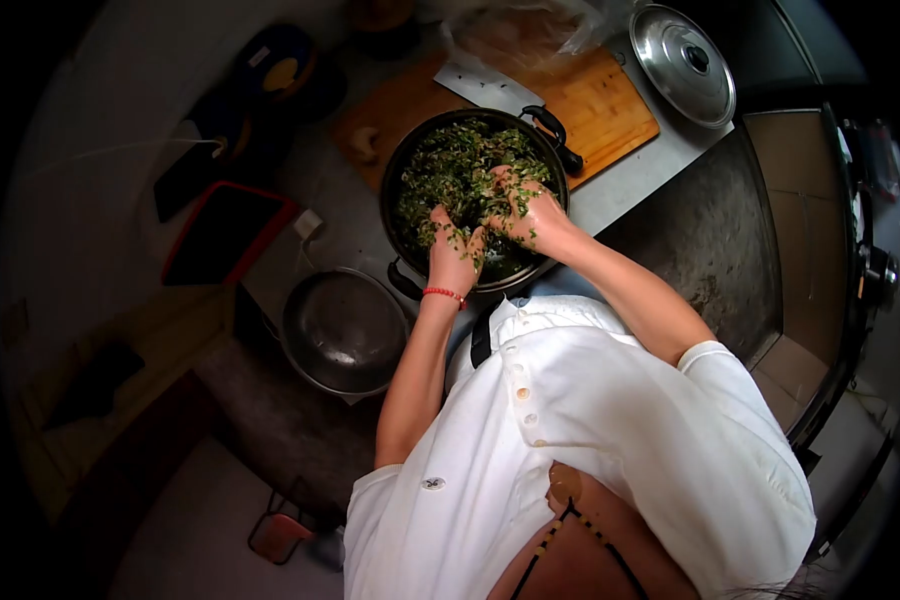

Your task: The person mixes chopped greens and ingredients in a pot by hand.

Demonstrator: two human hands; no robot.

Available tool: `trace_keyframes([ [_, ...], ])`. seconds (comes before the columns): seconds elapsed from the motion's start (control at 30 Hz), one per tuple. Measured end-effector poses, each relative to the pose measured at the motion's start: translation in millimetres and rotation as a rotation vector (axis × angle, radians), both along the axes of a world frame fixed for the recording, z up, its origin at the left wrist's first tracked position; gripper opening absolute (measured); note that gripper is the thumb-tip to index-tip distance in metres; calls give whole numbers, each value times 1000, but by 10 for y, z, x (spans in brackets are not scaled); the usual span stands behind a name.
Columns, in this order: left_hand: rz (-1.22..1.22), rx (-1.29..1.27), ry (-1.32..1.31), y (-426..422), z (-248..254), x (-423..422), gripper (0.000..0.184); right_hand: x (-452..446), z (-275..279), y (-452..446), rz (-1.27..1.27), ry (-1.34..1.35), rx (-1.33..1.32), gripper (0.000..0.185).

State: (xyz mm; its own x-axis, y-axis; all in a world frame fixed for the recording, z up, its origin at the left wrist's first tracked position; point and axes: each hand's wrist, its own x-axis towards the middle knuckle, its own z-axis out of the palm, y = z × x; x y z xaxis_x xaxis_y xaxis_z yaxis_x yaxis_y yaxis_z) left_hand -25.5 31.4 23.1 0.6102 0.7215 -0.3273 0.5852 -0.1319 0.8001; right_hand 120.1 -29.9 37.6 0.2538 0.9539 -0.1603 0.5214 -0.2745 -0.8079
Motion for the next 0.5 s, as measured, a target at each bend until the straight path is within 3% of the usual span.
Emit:
trace_keyframes([
  [0.03,-8,18,-29,7,8,-23,50,31,45,31,4,21,29,46],
  [0.13,13,-15,-10,94,54,-14,50,29,113,199,-58,-285,187,53],
  [0.17,41,-11,-118,134,73,5,57,27,85,263,-70,-314,227,55],
  [0.27,309,-284,63,257,177,210,66,-2,-138,386,29,-294,204,51],
  [0.33,429,-622,-52,403,-210,225,77,-144,-547,392,100,-306,-149,37],
  [0.37,483,-682,-24,454,-96,313,77,-215,-746,395,153,-327,-325,31],
  [0.4,538,-740,6,489,26,400,76,-296,-315,417,231,-442,-417,29],
  [0.43,531,-773,18,507,17,443,74,-317,-382,430,567,-574,-554,32],
  [0.5,493,-771,29,540,-13,479,70,-343,-416,334,742,-664,-495,29],
])
